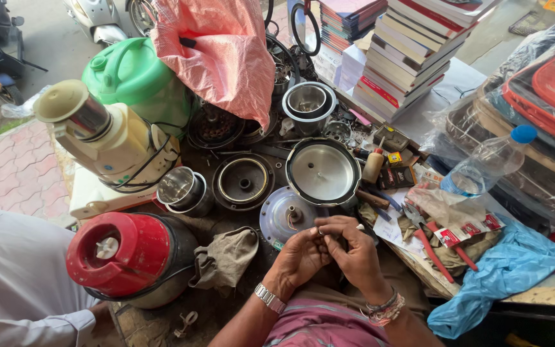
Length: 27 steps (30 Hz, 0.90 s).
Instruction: The person disassembles a pressure cooker lid, cleans the interior and rim with a cloth, and uses pliers to remove a small metal component. They then insert a new component into the lid and use a screwdriver to adjust the internal mechanism before handing the lid to another person.
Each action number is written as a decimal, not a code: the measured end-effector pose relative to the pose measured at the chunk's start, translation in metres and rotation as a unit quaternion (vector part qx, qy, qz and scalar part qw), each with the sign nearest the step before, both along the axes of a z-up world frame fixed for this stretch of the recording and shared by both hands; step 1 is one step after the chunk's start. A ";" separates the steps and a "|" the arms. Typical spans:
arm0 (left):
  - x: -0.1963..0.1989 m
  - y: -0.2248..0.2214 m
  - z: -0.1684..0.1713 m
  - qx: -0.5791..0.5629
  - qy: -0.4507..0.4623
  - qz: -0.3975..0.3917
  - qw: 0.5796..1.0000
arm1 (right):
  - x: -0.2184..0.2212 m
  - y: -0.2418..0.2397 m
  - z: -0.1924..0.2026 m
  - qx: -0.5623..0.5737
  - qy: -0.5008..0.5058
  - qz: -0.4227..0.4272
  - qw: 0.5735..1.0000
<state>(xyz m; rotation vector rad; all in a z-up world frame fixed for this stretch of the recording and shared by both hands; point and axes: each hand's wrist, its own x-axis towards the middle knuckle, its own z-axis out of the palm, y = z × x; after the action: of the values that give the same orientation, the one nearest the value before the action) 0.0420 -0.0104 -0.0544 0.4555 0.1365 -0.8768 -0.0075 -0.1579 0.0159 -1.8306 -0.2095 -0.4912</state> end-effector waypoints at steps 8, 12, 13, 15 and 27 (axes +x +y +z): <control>0.004 -0.001 -0.014 -0.013 0.021 0.005 1.000 | 0.004 -0.003 -0.001 -0.008 0.008 0.015 1.000; 0.003 0.000 -0.021 -0.030 0.007 -0.003 1.000 | 0.003 -0.002 -0.002 -0.050 0.042 -0.031 0.997; 0.003 -0.001 -0.021 -0.041 0.018 -0.004 0.999 | 0.005 -0.001 -0.002 -0.076 0.049 -0.058 0.994; 0.004 -0.001 -0.020 -0.037 0.028 -0.001 0.999 | 0.007 -0.001 -0.001 -0.073 0.061 -0.058 0.994; 0.011 0.006 -0.016 -0.012 0.005 0.016 1.000 | 0.018 0.000 0.001 -0.064 0.033 0.004 0.997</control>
<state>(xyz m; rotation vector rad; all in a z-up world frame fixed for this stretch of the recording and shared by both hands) 0.0528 -0.0048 -0.0707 0.4246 0.1419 -0.8486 0.0109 -0.1582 0.0174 -1.9666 -0.2061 -0.4194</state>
